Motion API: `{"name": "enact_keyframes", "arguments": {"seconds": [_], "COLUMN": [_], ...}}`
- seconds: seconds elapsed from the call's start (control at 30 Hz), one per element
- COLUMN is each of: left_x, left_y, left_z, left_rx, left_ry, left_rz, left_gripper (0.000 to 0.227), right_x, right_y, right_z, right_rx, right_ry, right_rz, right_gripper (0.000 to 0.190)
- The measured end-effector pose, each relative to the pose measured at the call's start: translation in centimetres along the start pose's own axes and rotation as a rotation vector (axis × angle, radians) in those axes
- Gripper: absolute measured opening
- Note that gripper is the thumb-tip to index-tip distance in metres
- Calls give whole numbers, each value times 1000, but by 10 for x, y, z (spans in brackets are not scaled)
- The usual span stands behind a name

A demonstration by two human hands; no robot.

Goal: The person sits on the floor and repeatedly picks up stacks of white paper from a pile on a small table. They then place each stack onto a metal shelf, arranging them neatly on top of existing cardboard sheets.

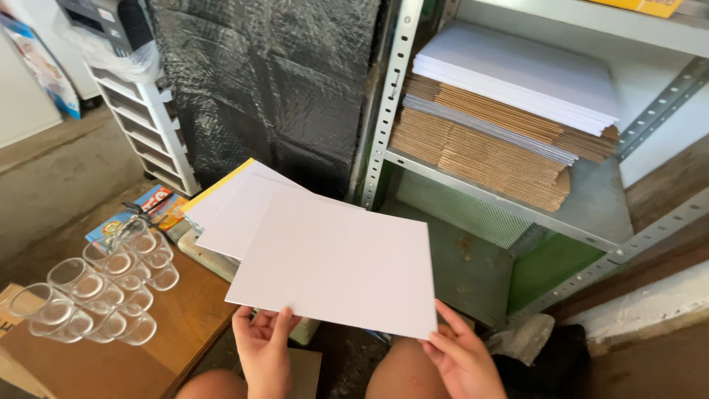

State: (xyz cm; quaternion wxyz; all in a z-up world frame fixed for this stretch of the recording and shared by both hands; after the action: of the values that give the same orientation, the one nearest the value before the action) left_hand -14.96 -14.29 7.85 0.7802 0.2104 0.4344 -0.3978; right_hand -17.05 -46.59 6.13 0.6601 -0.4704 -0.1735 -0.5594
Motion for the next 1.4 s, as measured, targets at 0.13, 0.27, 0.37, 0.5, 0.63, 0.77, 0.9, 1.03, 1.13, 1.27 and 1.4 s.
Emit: {"name": "enact_keyframes", "arguments": {"seconds": [0.13, 0.27, 0.37, 0.5, 0.63, 0.77, 0.9, 1.03, 1.13, 1.27, 1.4], "left_x": [-7, -24, -51, -86, -105, -109, -89, -74, -58, -14, 2], "left_y": [-23, -34, -42, -51, -47, -35, -18, 1, 18, 54, 78], "left_z": [27, 73, 122, 186, 244, 293, 339, 381, 409, 445, 460], "left_rx": [85, 283, 368, 442, 535, 585, 627, 552, 506, 503, 505], "left_ry": [-103, -354, -409, -390, -416, -369, -399, -343, -331, -356, -264], "left_rz": [1, 61, 9, -22, -26, -4, 21, -22, -62, 86, 65], "left_gripper": [55, 54, 54, 53, 54, 76, 77, 70, 62, 61, 64], "right_x": [28, 83, 132, 187, 238, 278, 313, 343, 362, 387, 387], "right_y": [-29, -80, -112, -123, -127, -110, -79, -52, -26, 27, 37], "right_z": [-41, -30, -16, -34, -31, -25, -15, 5, 12, -7, 8], "right_rx": [102, 178, 176, 201, 101, 58, -17, -131, -167, -77, -140], "right_ry": [19, 66, 34, -23, -51, -51, -12, 83, 108, 87, 16], "right_rz": [-196, -410, -543, -694, -717, -696, -682, -628, -606, -614, -658], "right_gripper": [76, 73, 70, 62, 60, 49, 44, 51, 50, 29, 32]}}
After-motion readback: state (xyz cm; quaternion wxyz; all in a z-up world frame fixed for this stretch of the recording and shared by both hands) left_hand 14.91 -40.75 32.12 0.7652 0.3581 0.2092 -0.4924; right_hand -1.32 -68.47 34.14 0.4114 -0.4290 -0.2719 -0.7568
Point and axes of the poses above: each hand's wrist, its own y-axis towards the middle knuckle, its own z-axis out of the palm, x = y × z, the point moved 2 cm from there along y, towards the middle knuckle, and after that the axes turned 7 degrees about z, right-handed, at the moved point
